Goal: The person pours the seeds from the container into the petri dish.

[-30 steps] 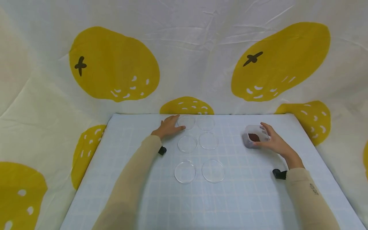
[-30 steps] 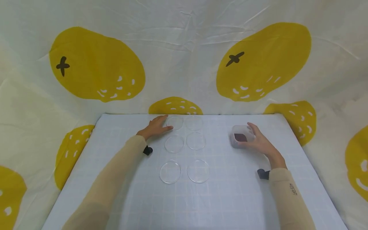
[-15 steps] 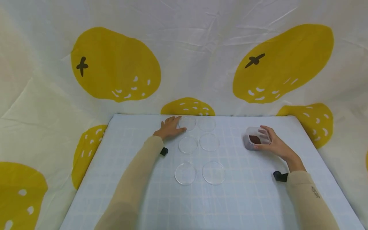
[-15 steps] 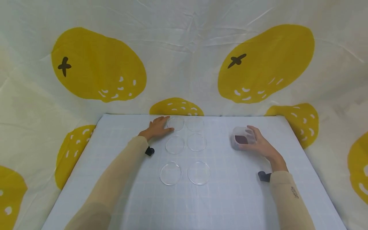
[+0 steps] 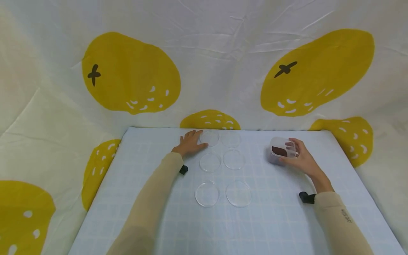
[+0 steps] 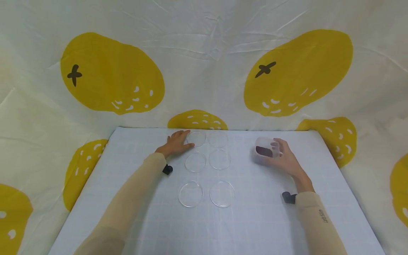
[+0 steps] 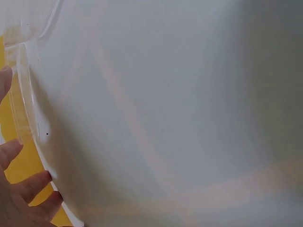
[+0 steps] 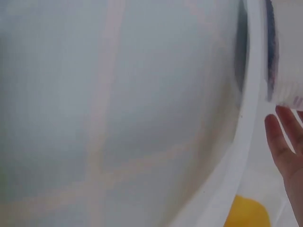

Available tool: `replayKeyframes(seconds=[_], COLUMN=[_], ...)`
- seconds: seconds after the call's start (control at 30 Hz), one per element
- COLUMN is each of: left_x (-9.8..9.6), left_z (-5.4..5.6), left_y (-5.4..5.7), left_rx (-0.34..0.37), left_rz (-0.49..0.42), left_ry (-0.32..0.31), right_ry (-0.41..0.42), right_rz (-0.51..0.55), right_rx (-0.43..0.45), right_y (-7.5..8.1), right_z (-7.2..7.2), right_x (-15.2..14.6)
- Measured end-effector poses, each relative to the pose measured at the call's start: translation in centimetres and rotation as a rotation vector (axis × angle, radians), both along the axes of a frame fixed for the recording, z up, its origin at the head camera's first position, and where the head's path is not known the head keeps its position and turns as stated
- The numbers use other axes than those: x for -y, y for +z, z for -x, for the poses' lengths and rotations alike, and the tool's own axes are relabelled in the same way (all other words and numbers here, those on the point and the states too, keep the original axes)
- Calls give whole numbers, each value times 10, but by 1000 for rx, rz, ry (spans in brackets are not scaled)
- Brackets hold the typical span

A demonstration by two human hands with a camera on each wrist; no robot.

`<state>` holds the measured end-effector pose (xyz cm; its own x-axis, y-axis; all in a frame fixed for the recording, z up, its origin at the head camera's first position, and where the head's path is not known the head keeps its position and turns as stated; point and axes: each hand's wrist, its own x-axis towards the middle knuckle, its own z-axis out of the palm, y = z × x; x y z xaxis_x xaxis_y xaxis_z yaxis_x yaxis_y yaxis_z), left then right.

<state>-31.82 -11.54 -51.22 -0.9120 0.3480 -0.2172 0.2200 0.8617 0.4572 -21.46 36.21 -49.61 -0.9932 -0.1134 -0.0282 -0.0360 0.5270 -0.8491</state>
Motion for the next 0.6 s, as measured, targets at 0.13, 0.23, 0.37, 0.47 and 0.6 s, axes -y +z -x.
replayKeyframes(seconds=[0.13, 0.23, 0.37, 0.47, 0.6], left_x=[-1, -2, -2, -2, -2], left_z=[-1, -2, -3, -5, -7], left_y=[1, 2, 3, 6, 9], left_rx=[0, 1, 5, 2, 4], left_rz=[-6, 0, 12, 6, 1], left_ry=[1, 0, 4, 8, 9], right_ry=[-58, -89, -84, -67, -48], right_rz=[-27, -37, -45, -50, -43], right_rx=[-92, -125, -169, -220, -275], right_y=[5, 9, 14, 16, 17], right_z=[1, 4, 10, 14, 21], right_x=[13, 23, 36, 44, 54])
